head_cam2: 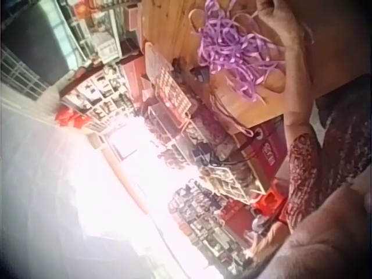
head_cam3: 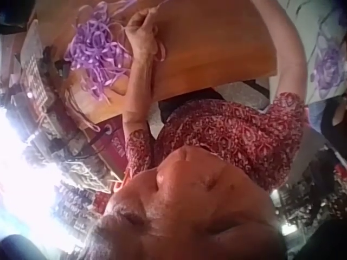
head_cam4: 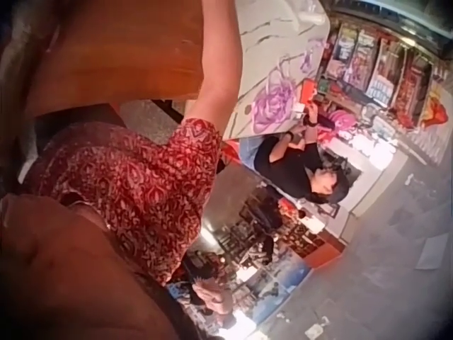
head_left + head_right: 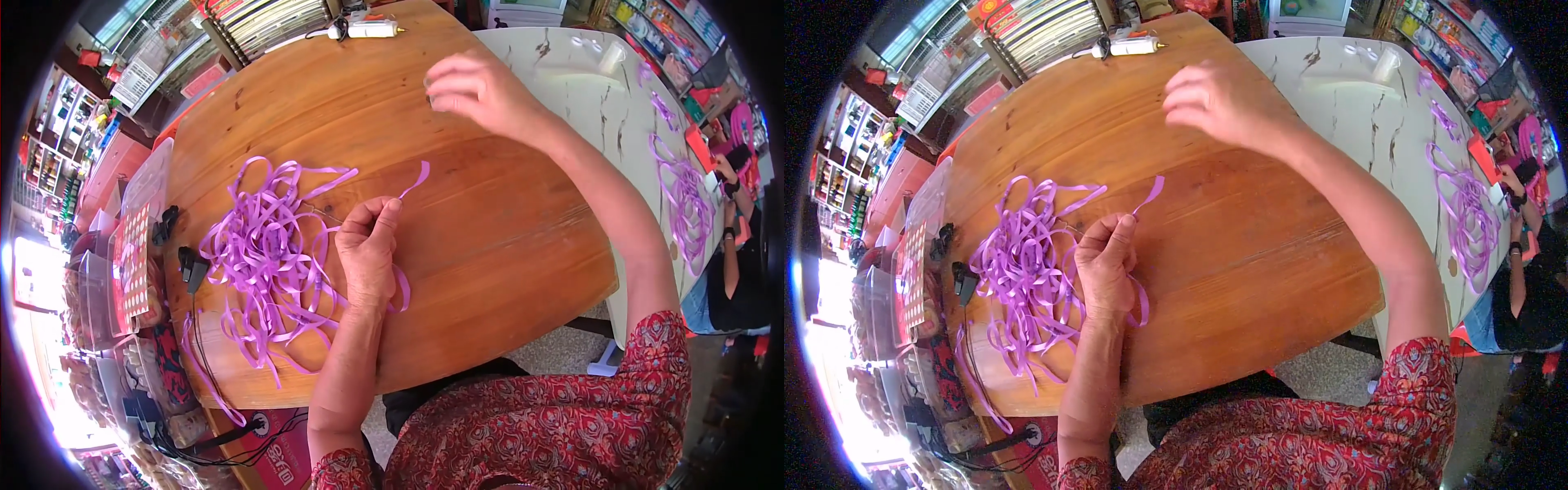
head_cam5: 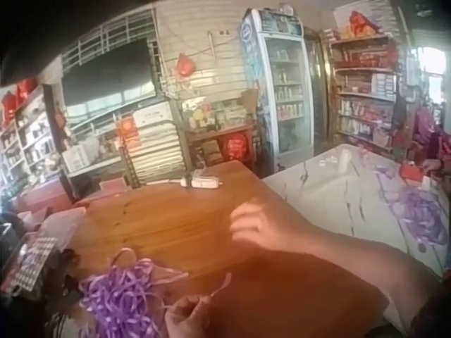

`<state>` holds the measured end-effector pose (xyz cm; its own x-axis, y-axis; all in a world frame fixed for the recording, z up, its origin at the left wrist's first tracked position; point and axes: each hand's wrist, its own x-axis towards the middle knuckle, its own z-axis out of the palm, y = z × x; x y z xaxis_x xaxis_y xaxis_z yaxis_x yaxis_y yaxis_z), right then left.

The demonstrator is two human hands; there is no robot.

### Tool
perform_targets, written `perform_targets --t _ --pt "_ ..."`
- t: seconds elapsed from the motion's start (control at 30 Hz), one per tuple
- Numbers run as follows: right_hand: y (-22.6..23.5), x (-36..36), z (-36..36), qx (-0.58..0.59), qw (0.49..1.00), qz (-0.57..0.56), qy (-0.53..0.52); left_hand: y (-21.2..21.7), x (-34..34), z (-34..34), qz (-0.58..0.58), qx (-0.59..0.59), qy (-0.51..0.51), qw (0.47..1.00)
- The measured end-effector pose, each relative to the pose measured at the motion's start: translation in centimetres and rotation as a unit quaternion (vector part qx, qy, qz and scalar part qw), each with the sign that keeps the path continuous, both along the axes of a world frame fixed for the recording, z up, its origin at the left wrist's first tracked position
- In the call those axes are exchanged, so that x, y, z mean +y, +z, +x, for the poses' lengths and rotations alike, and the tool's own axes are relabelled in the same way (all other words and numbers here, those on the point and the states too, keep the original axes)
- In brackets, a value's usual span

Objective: The person ties knots in purple ribbons by hand, pulling each ribbon taut and coiling it into a small bundle before placing it on the table.

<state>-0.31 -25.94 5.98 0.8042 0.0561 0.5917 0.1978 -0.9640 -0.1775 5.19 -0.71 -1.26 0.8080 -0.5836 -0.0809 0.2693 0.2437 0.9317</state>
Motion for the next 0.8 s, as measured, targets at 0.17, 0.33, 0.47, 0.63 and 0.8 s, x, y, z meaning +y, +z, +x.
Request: perform_targets --t 0.17,0.33,0.47,0.63,0.8 --pt "-2.3 7.4 -2.4 0.058 0.992 -0.047 0.101 -0.1 -0.1 -0.7 -0.011 -0.008 -0.005 1.000" --pt "-2.9 8.4 -3.5 0.046 0.995 0.009 0.083 -0.4 -0.2 -0.8 -0.056 -0.099 0.010 0.994" --pt "-1.8 7.2 -5.1 0.016 0.993 0.083 0.079 -0.1 0.3 -0.4 -0.022 -0.106 0.009 0.994" --pt "-1.4 4.4 -6.8 -0.027 0.990 0.135 -0.020 0.0 0.3 -0.2 -0.019 -0.088 0.034 0.995" --pt "-0.5 7.1 -6.1 0.003 0.988 0.142 0.064 0.2 0.4 -0.9 -0.019 -0.111 0.016 0.994"
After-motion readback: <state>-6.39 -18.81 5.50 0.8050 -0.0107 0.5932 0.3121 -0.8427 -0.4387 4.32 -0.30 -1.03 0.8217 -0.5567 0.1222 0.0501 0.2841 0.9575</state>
